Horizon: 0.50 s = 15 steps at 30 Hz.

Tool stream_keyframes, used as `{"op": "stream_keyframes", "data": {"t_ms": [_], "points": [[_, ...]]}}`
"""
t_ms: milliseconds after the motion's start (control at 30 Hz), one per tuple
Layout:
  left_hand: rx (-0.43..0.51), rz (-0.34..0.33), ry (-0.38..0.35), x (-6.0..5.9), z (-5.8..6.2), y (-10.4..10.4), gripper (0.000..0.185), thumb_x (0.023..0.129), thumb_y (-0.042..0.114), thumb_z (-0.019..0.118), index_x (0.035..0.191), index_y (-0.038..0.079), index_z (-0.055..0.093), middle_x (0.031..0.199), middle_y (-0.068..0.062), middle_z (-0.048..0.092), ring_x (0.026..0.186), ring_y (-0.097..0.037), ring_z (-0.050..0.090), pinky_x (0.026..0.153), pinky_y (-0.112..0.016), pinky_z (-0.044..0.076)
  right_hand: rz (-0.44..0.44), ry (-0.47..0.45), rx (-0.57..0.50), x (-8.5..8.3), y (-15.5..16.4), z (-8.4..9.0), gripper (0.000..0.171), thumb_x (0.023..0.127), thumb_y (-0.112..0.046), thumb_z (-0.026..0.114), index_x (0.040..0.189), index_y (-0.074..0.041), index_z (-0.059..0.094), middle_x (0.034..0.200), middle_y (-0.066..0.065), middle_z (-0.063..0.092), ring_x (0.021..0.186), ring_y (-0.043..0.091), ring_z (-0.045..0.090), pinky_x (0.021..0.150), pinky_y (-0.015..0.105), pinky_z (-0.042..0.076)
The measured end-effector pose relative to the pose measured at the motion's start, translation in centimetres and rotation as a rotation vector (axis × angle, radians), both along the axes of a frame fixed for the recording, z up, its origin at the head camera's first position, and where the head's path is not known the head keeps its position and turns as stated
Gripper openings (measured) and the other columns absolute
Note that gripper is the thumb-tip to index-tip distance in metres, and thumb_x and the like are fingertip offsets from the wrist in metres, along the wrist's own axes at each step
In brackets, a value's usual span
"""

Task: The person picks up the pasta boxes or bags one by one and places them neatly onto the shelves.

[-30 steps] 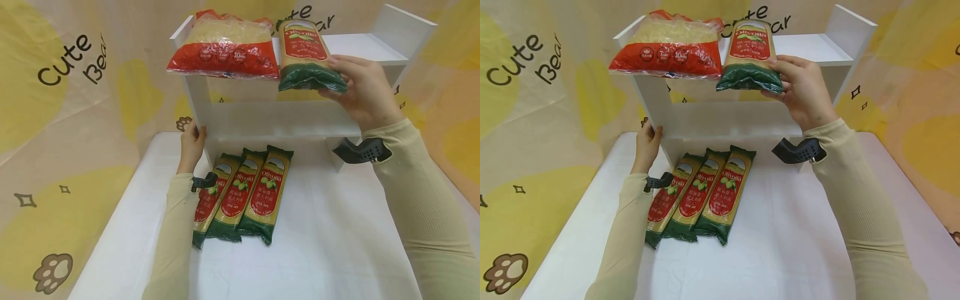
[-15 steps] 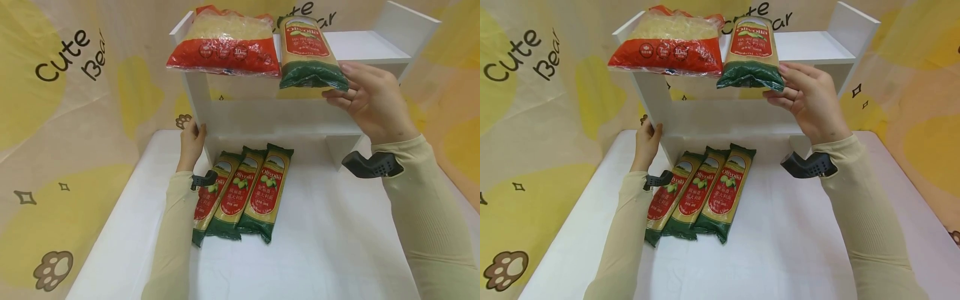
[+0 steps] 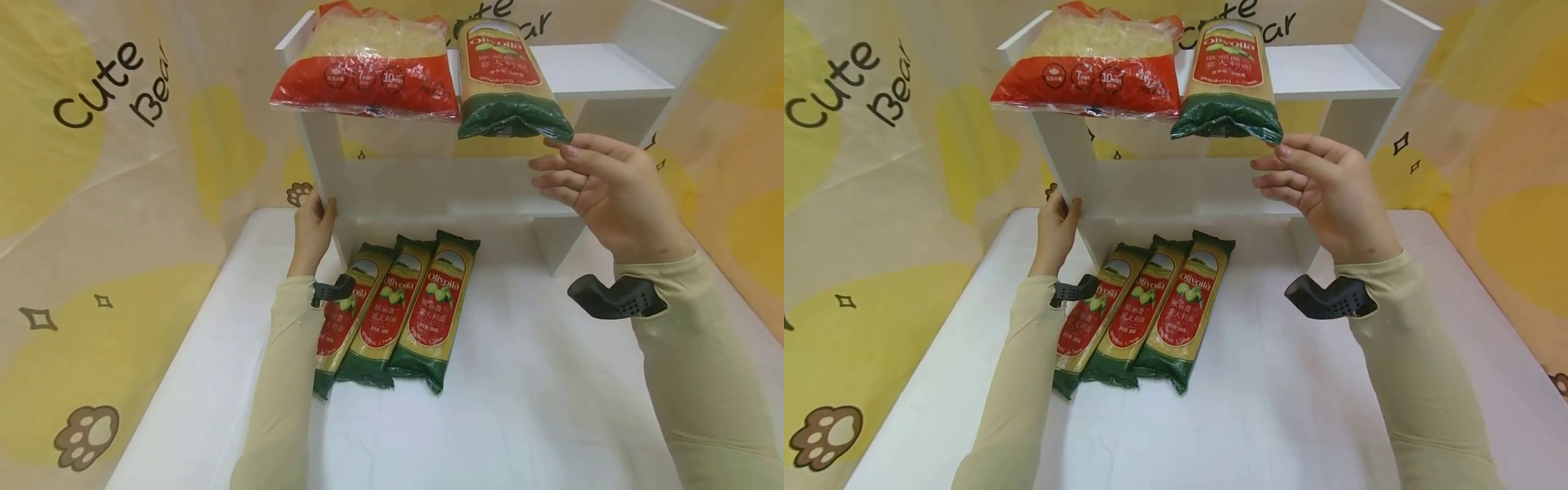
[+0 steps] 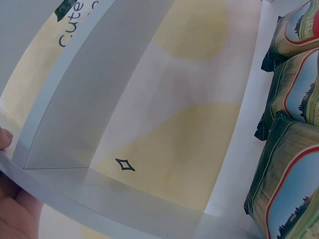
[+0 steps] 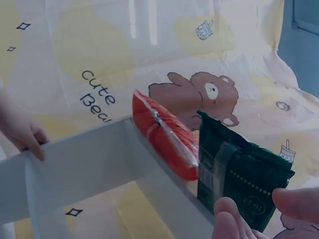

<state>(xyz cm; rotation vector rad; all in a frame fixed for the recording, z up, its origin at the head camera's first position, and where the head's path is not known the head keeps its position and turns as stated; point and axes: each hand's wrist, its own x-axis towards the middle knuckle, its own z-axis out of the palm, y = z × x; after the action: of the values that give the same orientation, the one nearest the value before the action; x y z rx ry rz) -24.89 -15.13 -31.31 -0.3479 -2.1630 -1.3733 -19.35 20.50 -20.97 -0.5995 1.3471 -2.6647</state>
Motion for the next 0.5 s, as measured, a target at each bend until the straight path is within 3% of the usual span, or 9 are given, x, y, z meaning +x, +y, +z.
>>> {"op": "stream_keyframes", "data": {"t_ms": [200, 500], "points": [[0.006, -0.011, -0.003, -0.1, 0.1, 0.0, 0.033, 0.096, -0.002, 0.045, 0.128, -0.011, 0.050, 0.123, -0.031, 0.054, 0.110, -0.042, 0.056, 0.089, -0.050, 0.046, 0.043, 0.043, 0.101, 0.6, -0.1, -1.8, 0.023, 0.095, 0.006, 0.045, 0.109, 0.013, 0.062, 0.097, 0.022, 0.068, 0.081, 0.030, 0.068, 0.077, 0.034, 0.054], [0.004, -0.015, -0.003, -0.1, 0.1, 0.0, 0.032, 0.096, -0.002, 0.045, 0.126, -0.011, 0.050, 0.122, -0.032, 0.054, 0.109, -0.042, 0.056, 0.089, -0.050, 0.046, 0.049, 0.048, 0.240, 1.1, -0.2, -4.3, 0.023, 0.096, 0.003, 0.046, 0.108, 0.007, 0.064, 0.095, 0.015, 0.069, 0.086, 0.026, 0.066, 0.080, 0.031, 0.052]]}}
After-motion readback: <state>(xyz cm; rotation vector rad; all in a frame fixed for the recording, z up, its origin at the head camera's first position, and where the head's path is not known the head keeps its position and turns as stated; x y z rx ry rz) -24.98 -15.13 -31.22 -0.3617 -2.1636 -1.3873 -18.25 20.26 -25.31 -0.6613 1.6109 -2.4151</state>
